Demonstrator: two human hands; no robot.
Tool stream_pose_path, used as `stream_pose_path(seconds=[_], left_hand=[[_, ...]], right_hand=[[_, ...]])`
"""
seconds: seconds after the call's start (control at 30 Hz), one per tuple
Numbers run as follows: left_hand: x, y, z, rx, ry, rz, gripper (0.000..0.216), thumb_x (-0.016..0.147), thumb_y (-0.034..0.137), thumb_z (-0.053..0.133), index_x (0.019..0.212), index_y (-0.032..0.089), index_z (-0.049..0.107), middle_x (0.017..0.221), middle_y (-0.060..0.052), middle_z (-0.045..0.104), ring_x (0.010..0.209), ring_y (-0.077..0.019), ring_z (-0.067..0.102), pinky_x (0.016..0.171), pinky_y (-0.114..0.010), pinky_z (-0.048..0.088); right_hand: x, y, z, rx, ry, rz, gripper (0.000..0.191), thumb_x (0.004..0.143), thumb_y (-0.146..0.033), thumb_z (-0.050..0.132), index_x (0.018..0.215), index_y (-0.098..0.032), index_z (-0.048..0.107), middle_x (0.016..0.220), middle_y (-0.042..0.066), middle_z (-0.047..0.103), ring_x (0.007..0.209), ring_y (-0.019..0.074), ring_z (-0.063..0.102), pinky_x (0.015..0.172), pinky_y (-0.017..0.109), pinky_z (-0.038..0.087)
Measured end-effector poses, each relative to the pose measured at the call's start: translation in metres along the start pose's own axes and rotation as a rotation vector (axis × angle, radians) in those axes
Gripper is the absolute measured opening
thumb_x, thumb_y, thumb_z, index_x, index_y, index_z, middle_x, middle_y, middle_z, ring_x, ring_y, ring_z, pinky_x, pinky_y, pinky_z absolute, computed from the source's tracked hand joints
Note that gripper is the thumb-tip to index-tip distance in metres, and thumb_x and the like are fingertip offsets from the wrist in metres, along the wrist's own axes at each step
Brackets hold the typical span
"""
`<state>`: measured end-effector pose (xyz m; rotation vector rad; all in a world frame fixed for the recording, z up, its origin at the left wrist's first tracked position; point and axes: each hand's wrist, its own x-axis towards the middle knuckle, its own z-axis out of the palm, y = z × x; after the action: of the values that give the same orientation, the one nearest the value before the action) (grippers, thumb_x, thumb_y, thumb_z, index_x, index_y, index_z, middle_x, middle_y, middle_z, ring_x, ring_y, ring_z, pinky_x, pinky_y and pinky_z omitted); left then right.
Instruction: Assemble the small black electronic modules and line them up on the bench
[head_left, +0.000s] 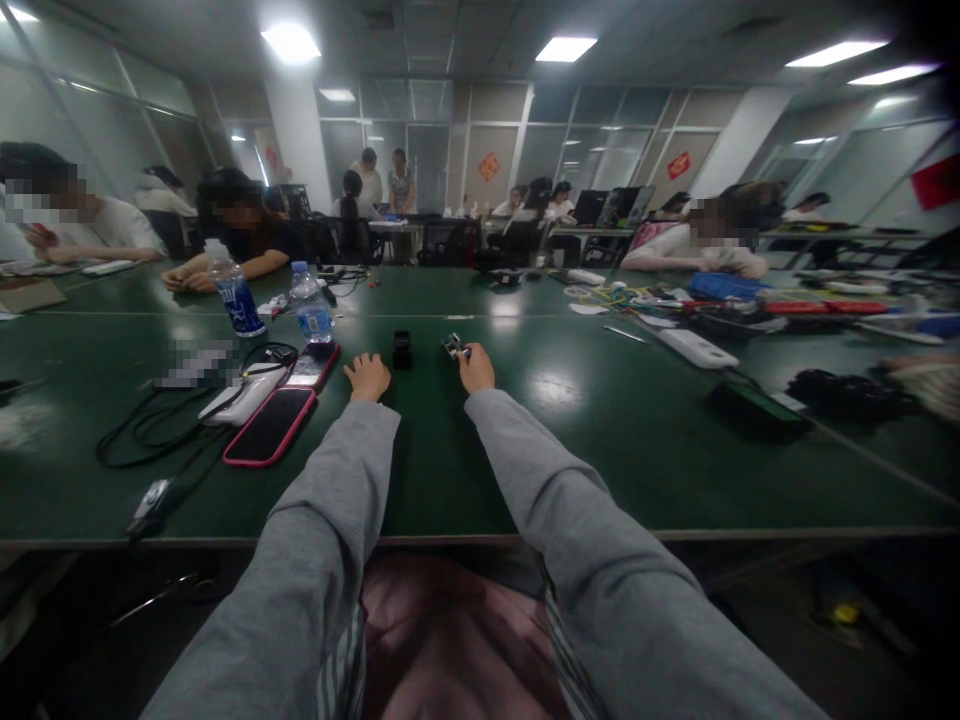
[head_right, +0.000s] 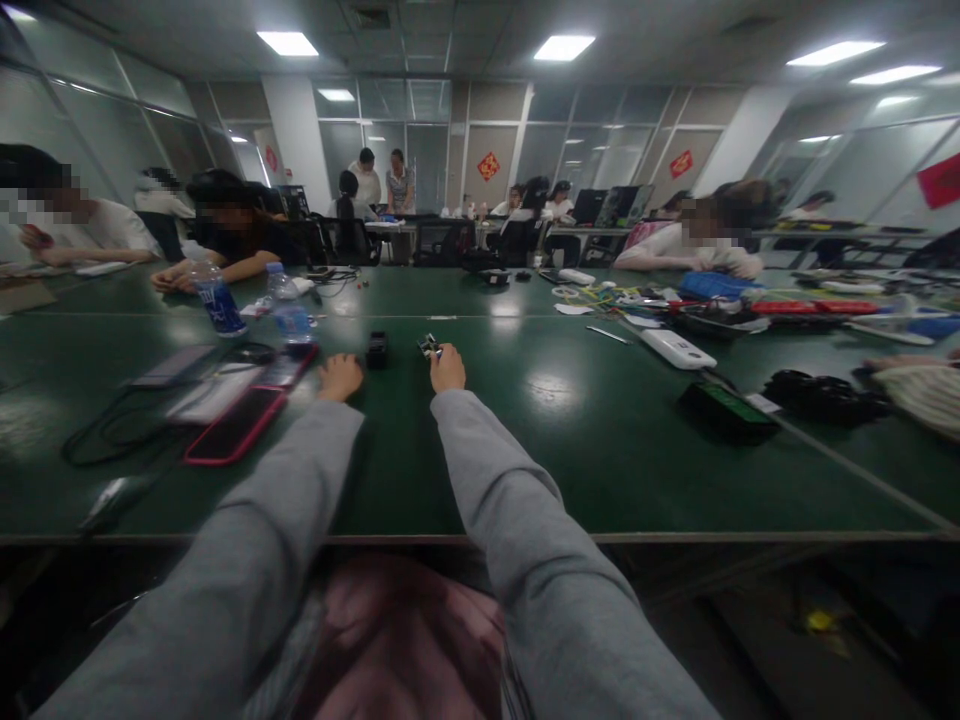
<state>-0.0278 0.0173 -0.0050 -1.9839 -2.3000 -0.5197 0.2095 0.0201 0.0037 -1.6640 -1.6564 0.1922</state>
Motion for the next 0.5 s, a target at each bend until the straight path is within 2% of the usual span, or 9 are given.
stream_pose_path(seconds=[0.17,0.37,0.5], left_hand=[[0.000,0.000,0.002,0.004,0.032,0.004,0.044,0.094,0.023,0.032,0.129,0.015,0.057,0.138,-0.019,0.052,0.129,-0.0358,0.043,0.106,-0.061,0.033],[0.003,-0.002,0.006,0.001,0.035,0.011,0.044,0.094,0.024,0.033,0.130,0.015,0.056,0.139,-0.020,0.051,0.130,-0.0365,0.042,0.106,-0.062,0.033],[0.006,-0.004,0.007,-0.004,0.014,0.016,0.045,0.094,0.025,0.032,0.131,0.014,0.055,0.140,-0.020,0.050,0.131,-0.0374,0.041,0.106,-0.064,0.032]], right_hand=[[0.002,0.005,0.000,0.008,-0.009,0.065,0.031,0.099,-0.028,0.042,0.125,-0.015,0.053,0.117,0.013,0.063,0.108,0.0224,0.057,0.093,0.033,0.044],[-0.007,-0.002,-0.006,-0.135,0.011,-0.028,0.052,0.096,-0.046,0.051,0.144,-0.026,0.045,0.123,0.013,0.054,0.112,0.0271,0.051,0.091,0.038,0.044],[-0.010,-0.006,-0.010,-0.202,-0.057,-0.079,0.046,0.094,-0.040,0.055,0.140,-0.033,0.051,0.121,0.011,0.052,0.114,0.0260,0.048,0.092,0.037,0.044]])
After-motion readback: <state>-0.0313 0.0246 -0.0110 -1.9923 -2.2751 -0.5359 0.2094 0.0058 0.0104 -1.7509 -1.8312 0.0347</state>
